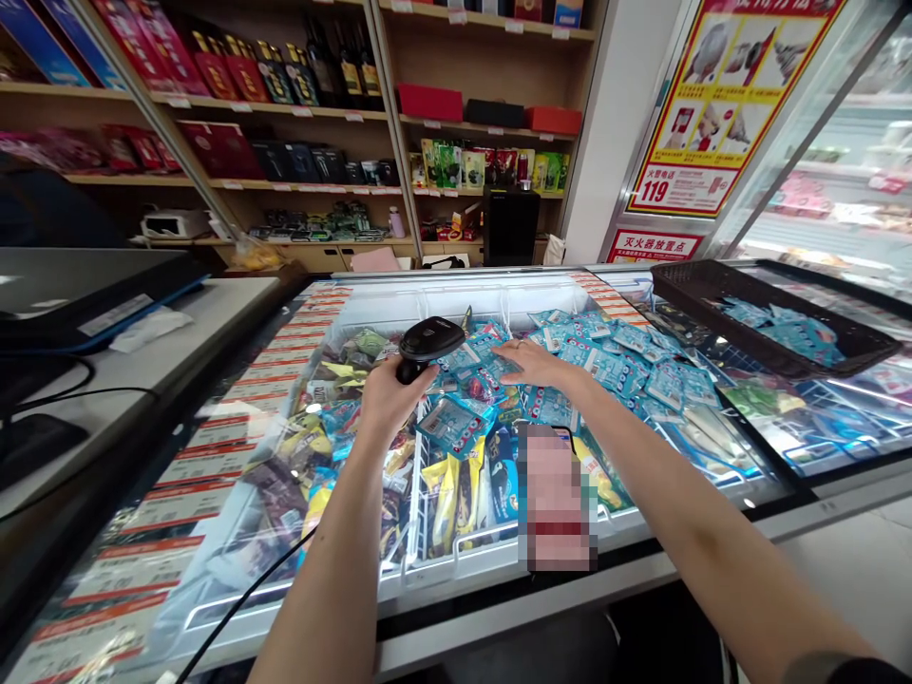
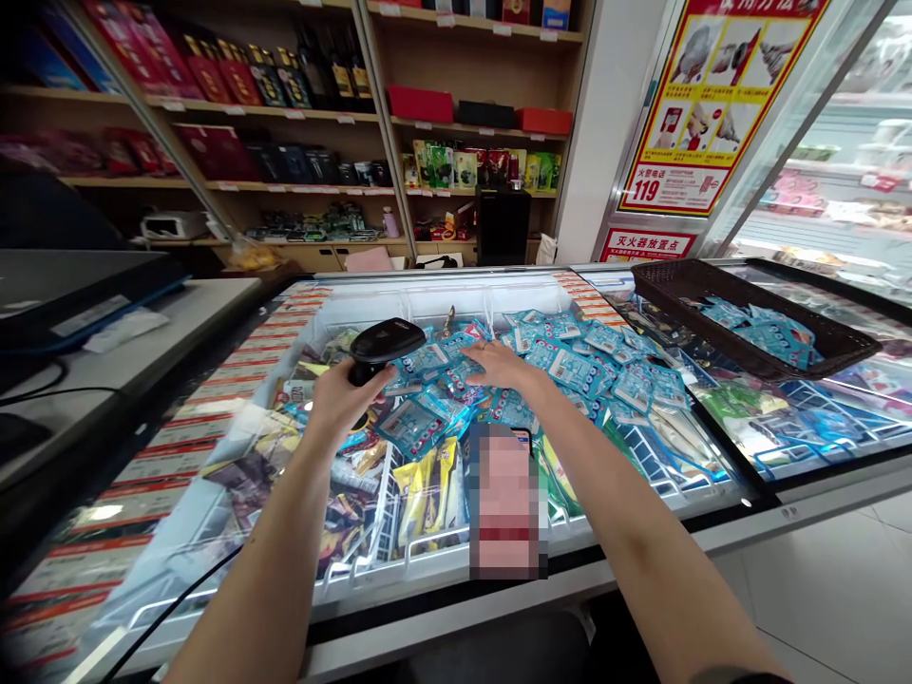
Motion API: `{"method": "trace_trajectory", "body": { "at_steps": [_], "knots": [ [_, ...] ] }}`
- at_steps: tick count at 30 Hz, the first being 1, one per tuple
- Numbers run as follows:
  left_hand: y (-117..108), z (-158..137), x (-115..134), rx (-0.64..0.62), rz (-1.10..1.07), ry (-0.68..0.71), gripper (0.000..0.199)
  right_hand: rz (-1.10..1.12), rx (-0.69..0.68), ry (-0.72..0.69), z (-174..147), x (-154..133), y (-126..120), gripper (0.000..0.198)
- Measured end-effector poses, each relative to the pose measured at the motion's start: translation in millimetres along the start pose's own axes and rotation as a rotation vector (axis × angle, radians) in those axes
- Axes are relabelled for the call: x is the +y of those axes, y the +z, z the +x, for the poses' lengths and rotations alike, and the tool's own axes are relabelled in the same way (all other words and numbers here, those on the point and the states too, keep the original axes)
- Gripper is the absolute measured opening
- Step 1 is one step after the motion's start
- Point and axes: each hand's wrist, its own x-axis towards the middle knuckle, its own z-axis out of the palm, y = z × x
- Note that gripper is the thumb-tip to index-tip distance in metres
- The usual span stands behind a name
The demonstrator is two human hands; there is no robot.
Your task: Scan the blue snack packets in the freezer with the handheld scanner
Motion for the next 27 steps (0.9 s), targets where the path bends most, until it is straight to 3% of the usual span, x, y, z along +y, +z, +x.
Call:
{"method": "trace_trajectory", "body": {
  "at_steps": [3,6,9,12,14,17,20,23,27],
  "knots": [
    [0,0,1,-0.018,0.022,0.014,0.045,-0.001,-0.096,0.06,0,-1,-10,0.069],
    [-1,0,3,-0.025,0.083,0.044,0.046,-0.014,-0.094,0.121,-2,-5,-16,0.069],
    [-1,0,3,-0.031,0.102,0.05,0.048,-0.007,0.05,0.202,-10,-7,-17,0.06],
    [1,-1,4,-0.046,0.089,0.055,0.047,0.074,0.301,0.341,-23,-7,-18,0.041],
    [3,-2,6,-0.057,0.086,0.062,0.046,0.231,0.46,0.42,-34,-7,-18,0.037],
    [5,-4,10,-0.08,0.078,0.062,0.044,0.659,0.612,0.496,-47,-4,-11,0.045],
    [6,-7,15,-0.122,0.052,0.058,0.044,1.023,0.718,0.485,-54,2,1,0.05],
    [7,-10,19,-0.172,0.011,0.057,0.046,1.206,0.754,0.454,-55,9,10,0.038],
    [9,-11,20,-0.273,0.018,0.079,0.048,1.282,0.744,0.428,-55,18,13,0.039]
  ]
}}
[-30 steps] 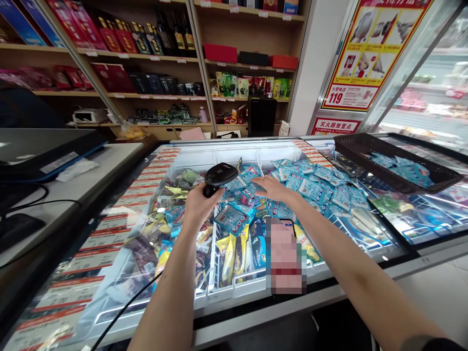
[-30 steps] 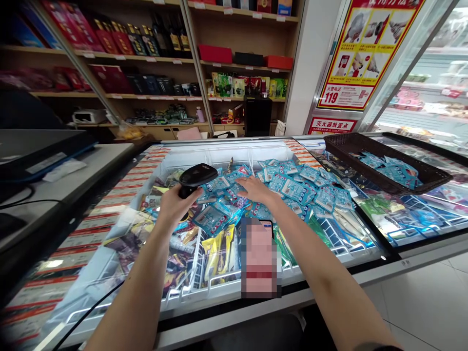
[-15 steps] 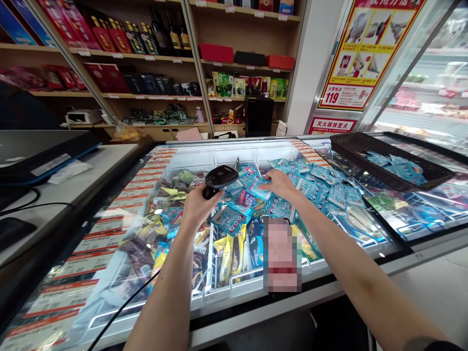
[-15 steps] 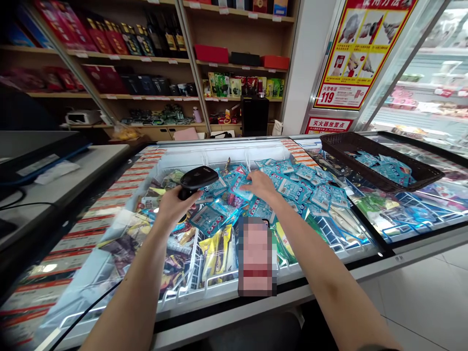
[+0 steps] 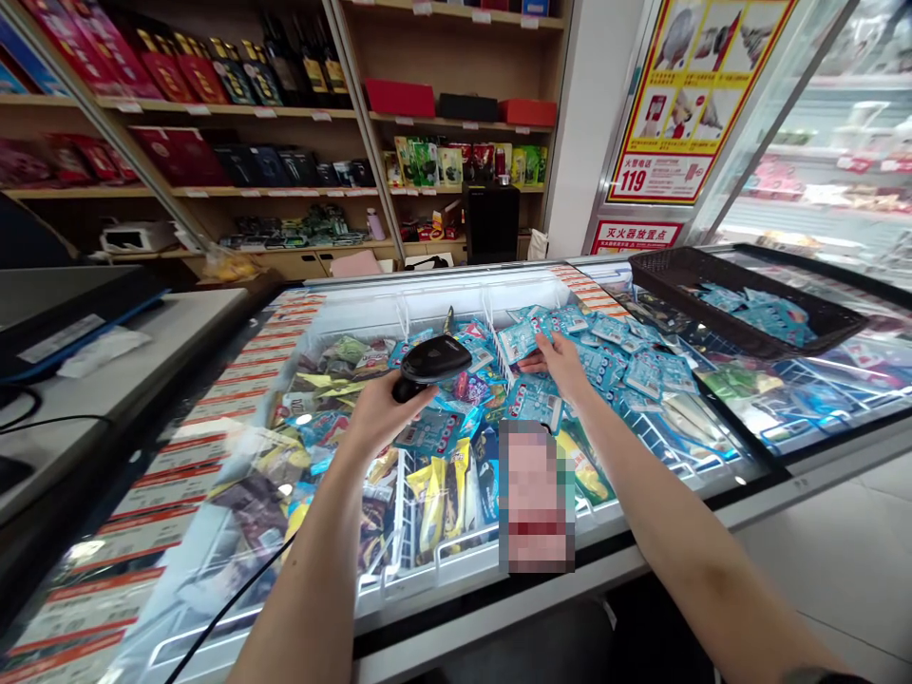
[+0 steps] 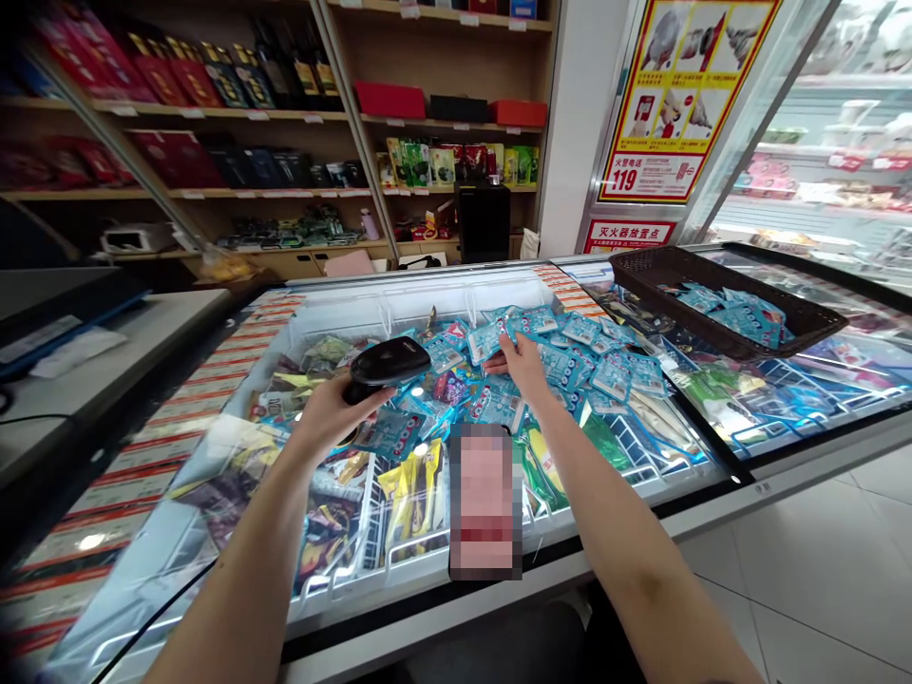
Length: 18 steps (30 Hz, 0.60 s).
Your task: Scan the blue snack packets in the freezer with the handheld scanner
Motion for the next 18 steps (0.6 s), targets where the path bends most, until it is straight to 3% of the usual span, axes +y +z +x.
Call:
{"method": "trace_trajectory", "body": {
  "at_steps": [18],
  "knots": [
    [3,-8,11,-0.071,-0.037,0.008,0.047,-0.046,-0.043,0.006,-2,1,1,0.04]
  ]
}}
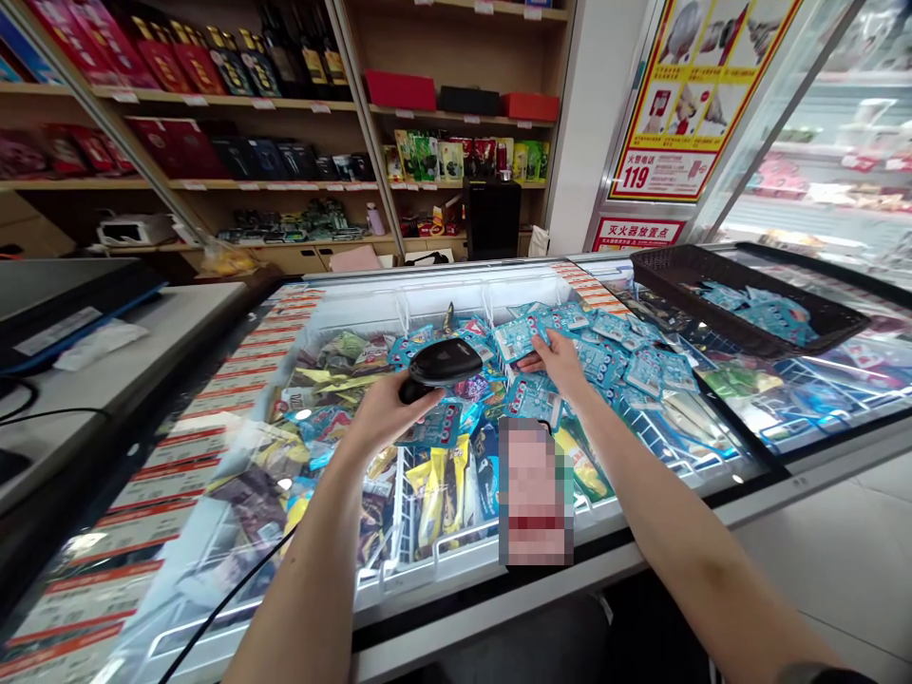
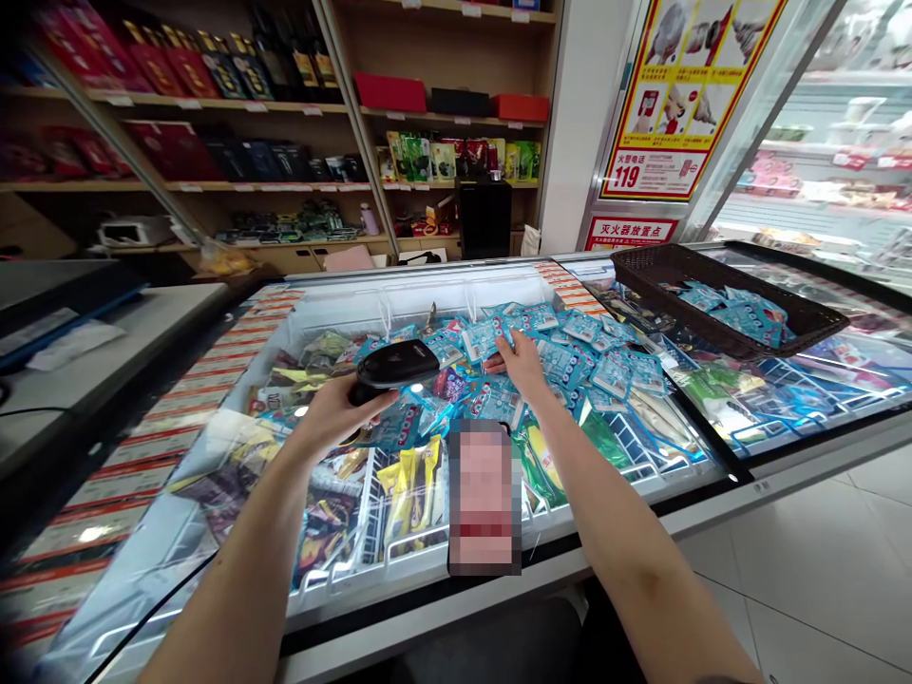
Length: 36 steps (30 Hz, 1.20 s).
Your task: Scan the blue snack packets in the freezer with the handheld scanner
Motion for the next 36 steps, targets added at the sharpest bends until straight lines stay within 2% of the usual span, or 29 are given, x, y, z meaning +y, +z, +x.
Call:
{"method": "trace_trajectory", "body": {
  "at_steps": [11,15,20,22,25,31,36],
  "knots": [
    [-2,-2,2,-0.053,0.001,-0.015,0.047,-0.011,0.005,-0.014,0,3,-3,0.037],
    [-2,-1,2,-0.012,-0.006,-0.019,0.048,-0.01,0.015,-0.024,1,3,-2,0.037],
    [-3,2,-3,0.049,-0.024,-0.019,0.045,-0.035,0.054,-0.054,-3,-12,0,0.038],
    [-3,3,-5,0.083,-0.028,-0.023,0.046,-0.106,0.106,-0.077,-3,-18,-5,0.041],
    [-3,5,-10,0.137,-0.003,-0.017,0.045,-0.299,0.272,-0.115,1,-20,-24,0.048],
    [-5,7,-11,0.216,-0.001,-0.028,0.047,-0.788,0.575,-0.143,11,-14,-61,0.04],
    [-5,5,-8,0.23,0.009,-0.036,0.046,-0.948,0.622,-0.142,7,-15,-61,0.047]
  ]
}}
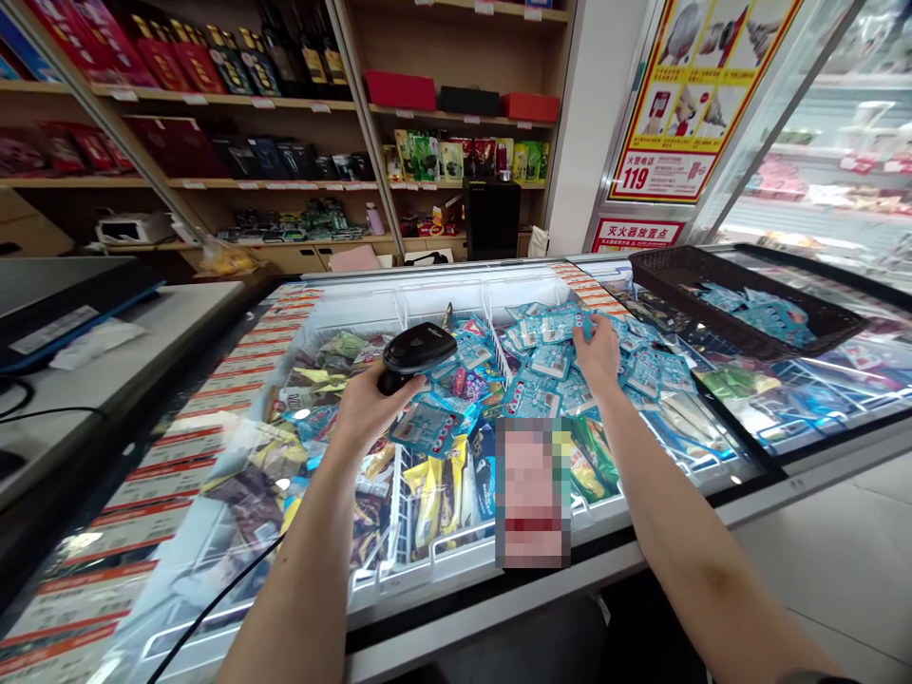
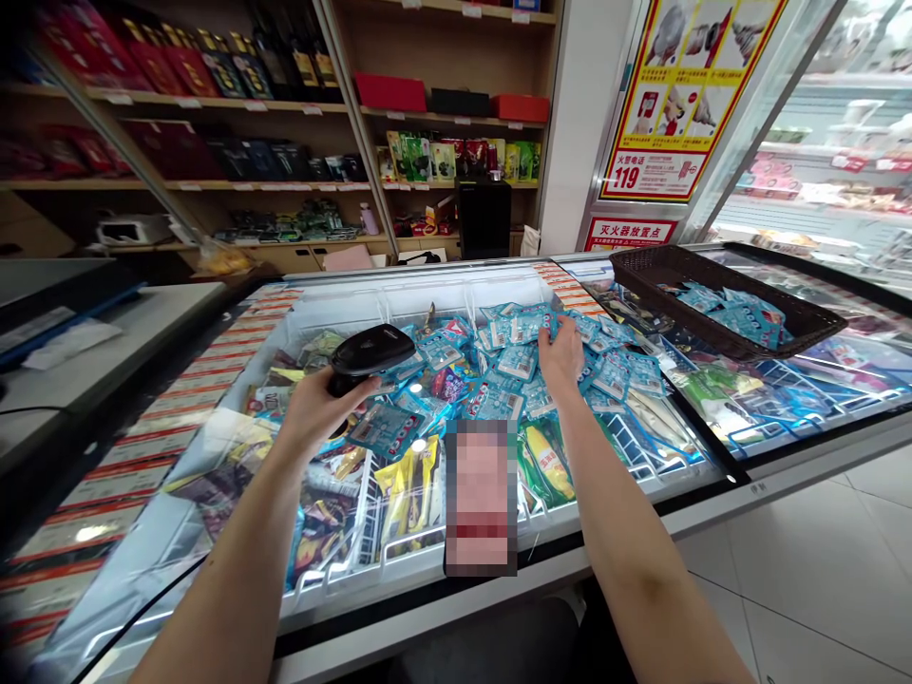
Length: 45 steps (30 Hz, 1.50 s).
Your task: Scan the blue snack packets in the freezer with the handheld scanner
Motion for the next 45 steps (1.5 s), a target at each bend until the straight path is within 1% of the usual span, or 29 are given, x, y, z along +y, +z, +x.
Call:
{"method": "trace_trajectory", "body": {
  "at_steps": [3,7,11,14,16,17,19,22,24,26,30,32,33,35,38,41,43,45],
  "knots": [
    [0,1,-2,-0.003,-0.014,-0.009,0.046,-0.061,-0.001,-0.02,-4,-4,-2,0.046],
    [1,3,-7,0.008,-0.009,-0.008,0.047,-0.169,-0.018,-0.02,-7,-7,-6,0.034],
    [1,4,-10,0.022,0.012,0.003,0.046,-0.193,-0.043,-0.052,-9,-9,-7,0.029],
    [0,4,-9,0.031,0.021,0.016,0.045,-0.153,0.011,-0.139,-11,-13,-5,0.026],
    [-1,4,-9,0.036,0.027,0.019,0.044,-0.098,0.036,-0.246,-15,-19,-1,0.025],
    [-2,4,-9,0.039,0.028,0.016,0.044,-0.064,0.023,-0.31,-17,-22,1,0.024],
    [-2,4,-9,0.051,0.033,0.002,0.044,0.019,-0.08,-0.436,-23,-31,7,0.022],
    [-4,5,-11,0.076,0.065,-0.007,0.044,0.153,-0.373,-0.578,-36,-46,14,0.02],
    [-5,5,-13,0.088,0.093,-0.005,0.044,0.196,-0.53,-0.642,-45,-55,17,0.021],
    [-7,6,-16,0.098,0.102,-0.014,0.044,0.206,-0.63,-0.681,-54,-61,20,0.022],
    [-11,6,-21,0.12,0.082,-0.06,0.045,0.255,-0.787,-0.729,-68,-76,25,0.024],
    [-13,6,-23,0.123,0.072,-0.078,0.046,0.259,-0.87,-0.782,-76,-86,27,0.026],
    [-14,6,-23,0.123,0.071,-0.085,0.046,0.239,-0.901,-0.816,-80,-92,28,0.027],
    [-16,5,-24,0.122,0.079,-0.094,0.045,0.175,-0.887,-0.865,-90,-103,30,0.033],
    [-19,4,-23,0.13,0.106,-0.102,0.044,0.078,-0.851,-0.877,-105,-118,35,0.051],
    [-21,3,-21,0.138,0.134,-0.094,0.043,-0.003,-0.839,-0.912,-111,-125,41,0.071],
    [-22,2,-20,0.132,0.156,-0.089,0.043,-0.023,-0.843,-0.931,-109,-126,44,0.07],
    [-23,2,-20,0.127,0.178,-0.086,0.044,-0.015,-0.848,-0.912,-104,-125,46,0.06]
  ]
}}
